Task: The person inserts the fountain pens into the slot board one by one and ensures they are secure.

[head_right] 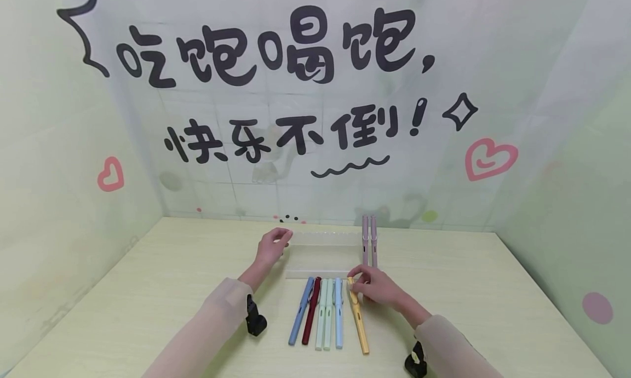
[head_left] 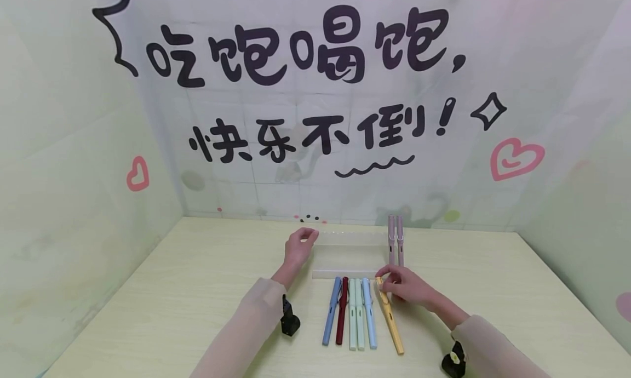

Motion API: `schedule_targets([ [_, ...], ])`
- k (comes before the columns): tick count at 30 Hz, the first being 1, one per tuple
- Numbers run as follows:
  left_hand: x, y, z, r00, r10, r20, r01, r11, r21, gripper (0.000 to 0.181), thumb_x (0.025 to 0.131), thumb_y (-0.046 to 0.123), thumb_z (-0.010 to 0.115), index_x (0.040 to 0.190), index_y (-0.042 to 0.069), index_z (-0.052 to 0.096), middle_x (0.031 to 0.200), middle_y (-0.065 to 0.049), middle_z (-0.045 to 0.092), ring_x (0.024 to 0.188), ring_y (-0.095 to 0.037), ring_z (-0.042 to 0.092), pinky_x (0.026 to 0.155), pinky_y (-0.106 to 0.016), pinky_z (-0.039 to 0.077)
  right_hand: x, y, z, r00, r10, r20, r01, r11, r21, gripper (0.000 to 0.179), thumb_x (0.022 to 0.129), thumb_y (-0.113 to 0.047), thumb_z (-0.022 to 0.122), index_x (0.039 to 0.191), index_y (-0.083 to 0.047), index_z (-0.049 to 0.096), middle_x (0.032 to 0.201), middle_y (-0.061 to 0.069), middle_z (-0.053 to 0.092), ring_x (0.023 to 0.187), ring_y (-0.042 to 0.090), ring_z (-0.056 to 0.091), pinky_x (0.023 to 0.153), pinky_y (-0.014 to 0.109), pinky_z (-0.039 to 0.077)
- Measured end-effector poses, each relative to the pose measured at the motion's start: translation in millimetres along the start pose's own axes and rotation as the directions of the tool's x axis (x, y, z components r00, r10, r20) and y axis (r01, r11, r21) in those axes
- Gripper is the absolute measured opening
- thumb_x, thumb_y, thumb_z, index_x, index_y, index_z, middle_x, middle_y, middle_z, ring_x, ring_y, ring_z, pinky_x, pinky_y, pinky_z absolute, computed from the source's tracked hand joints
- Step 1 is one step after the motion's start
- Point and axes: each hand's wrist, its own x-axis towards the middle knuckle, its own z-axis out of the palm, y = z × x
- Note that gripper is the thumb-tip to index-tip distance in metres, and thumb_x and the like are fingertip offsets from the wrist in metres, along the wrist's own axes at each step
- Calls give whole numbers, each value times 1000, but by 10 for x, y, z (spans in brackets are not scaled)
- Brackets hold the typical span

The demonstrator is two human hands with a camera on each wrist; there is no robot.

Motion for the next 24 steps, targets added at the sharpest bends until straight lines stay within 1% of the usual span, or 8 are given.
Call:
schedule_targets([
  [5,21,-27,1,1000,3,1,-3,1000,0,25,88,25,55,99,3,61,95,-8,60,91,-23,54,77,-36,44,-10,-29,-6,1000,-4,1,4,1000,31,24,84,-10,56,105,1,52,71,6,54,51,15,44,45,25,38],
  [11,20,-16,0,1000,0,0,0,1000,7,26,88,26,55,100,4,61,96,-8,59,91,-23,54,77,-36,44,-15,-66,-30,1000,-27,12,26,998,64,27,84,-8,55,107,4,50,70,8,53,50,13,43,43,24,36],
  [18,22,-11,-1,1000,-2,-2,2,1000,7,25,88,25,55,100,4,61,96,-8,59,91,-23,53,77,-36,44,2,-74,-58,1000,-22,2,21,998,62,26,85,-9,54,109,3,50,70,10,53,50,15,43,43,24,37],
  [24,20,-10,-1,1000,-5,-6,5,1000,3,25,88,25,55,100,4,61,96,-8,59,92,-23,53,78,-36,44,22,-73,-93,999,-40,-6,40,998,50,27,86,-11,55,108,2,50,71,12,53,51,15,44,43,25,39],
])
